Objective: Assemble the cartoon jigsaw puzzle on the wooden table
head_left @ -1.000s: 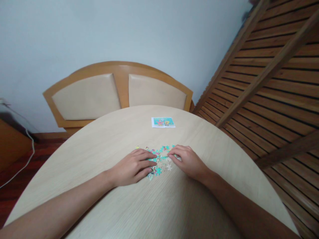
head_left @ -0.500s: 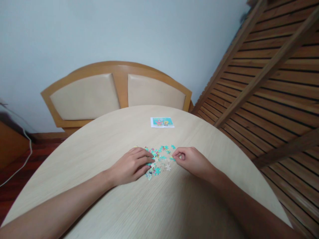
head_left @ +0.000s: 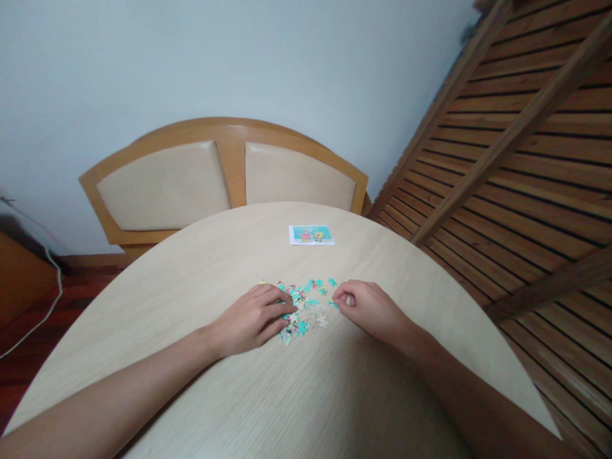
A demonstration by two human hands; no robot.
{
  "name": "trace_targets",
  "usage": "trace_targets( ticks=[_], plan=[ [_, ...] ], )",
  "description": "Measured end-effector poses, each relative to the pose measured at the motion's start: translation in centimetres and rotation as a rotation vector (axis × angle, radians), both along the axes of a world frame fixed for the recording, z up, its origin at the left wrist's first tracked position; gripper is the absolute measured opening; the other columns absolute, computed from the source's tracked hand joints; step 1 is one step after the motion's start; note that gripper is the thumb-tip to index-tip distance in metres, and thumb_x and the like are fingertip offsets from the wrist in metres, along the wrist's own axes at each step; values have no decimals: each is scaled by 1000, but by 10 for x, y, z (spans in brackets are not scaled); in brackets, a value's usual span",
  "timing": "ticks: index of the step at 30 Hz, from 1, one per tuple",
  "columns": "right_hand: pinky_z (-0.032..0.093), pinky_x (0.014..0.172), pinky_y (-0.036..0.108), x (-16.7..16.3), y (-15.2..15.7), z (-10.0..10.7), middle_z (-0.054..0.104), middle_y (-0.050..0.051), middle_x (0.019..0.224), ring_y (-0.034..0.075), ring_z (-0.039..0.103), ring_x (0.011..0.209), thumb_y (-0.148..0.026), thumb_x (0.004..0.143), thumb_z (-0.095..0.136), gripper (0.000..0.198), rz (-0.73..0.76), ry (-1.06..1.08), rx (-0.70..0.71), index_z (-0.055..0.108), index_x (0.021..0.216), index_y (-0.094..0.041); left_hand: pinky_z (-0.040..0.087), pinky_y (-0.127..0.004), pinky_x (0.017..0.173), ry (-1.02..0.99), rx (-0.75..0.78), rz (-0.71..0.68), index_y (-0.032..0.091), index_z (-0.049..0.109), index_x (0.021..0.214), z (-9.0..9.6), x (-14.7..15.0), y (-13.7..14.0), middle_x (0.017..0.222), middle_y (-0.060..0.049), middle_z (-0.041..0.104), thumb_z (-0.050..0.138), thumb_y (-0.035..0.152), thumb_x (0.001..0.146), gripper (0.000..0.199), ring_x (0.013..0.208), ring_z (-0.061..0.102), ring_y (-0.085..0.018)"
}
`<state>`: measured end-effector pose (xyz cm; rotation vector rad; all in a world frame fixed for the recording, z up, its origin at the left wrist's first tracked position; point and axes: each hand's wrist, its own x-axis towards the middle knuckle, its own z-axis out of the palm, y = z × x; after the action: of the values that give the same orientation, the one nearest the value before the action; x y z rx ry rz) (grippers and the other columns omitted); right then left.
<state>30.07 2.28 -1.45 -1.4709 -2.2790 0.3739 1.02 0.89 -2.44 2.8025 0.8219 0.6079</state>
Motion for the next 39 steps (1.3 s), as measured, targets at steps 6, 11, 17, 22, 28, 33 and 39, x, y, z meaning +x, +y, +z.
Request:
trace_targets(
  ticks=[6, 11, 17, 22, 28, 33, 39],
  plan=[
    [47, 70, 28, -9, -4, -1, 76, 3, 91, 18, 67, 77, -19, 88, 63, 15, 97, 41, 34, 77, 92, -22, 48, -41, 96, -3, -13, 41, 25, 69, 117, 0, 3, -3, 115, -8, 66, 53, 33, 103, 23, 107, 61, -24],
    [48, 78, 31, -15, -8, 0, 74, 6, 99, 19, 67, 85, -22, 88, 70, 16, 166, 9, -3, 78, 101, -20, 48, -41, 93, -27, -47, 101, 23, 68, 113, -1, 8, -6, 113, -8, 65, 55, 34, 102, 20, 106, 60, -24],
    [48, 79, 30, -16, -9, 0, 73, 6, 98, 19, 67, 86, -19, 87, 70, 11, 155, 21, -6, 77, 96, -20, 48, -39, 96, -106, -107, 102, 23, 67, 109, -5, 10, -7, 112, -8, 65, 58, 31, 101, 15, 107, 60, -23],
    [47, 77, 29, -17, -10, 1, 73, 5, 93, 18, 67, 84, -16, 87, 69, 7, 147, 39, -2, 75, 89, -19, 48, -39, 95, -116, -120, 86, 22, 67, 111, -4, 10, -7, 112, -8, 64, 56, 31, 102, 17, 107, 59, -23],
    [45, 73, 28, -19, -10, 4, 74, 3, 87, 17, 66, 79, -16, 89, 66, 11, 123, 59, -7, 75, 83, -19, 46, -39, 95, -97, -115, 74, 23, 66, 112, -3, 10, -5, 113, -7, 63, 54, 25, 102, 16, 108, 58, -23],
    [46, 72, 27, -19, -9, -1, 76, 2, 87, 16, 66, 76, -16, 89, 65, 14, 94, 97, 9, 77, 83, -20, 46, -39, 96, -126, -146, 83, 22, 64, 109, -5, 11, -5, 113, -7, 64, 57, 26, 101, 12, 108, 58, -23],
    [47, 71, 27, -19, -6, -7, 79, 0, 87, 15, 66, 70, -20, 89, 66, 15, 87, 138, 6, 79, 83, -23, 44, -38, 96, -132, -188, 69, 22, 64, 103, -3, 10, -6, 110, -6, 64, 57, 26, 101, 8, 107, 58, -22]
  ],
)
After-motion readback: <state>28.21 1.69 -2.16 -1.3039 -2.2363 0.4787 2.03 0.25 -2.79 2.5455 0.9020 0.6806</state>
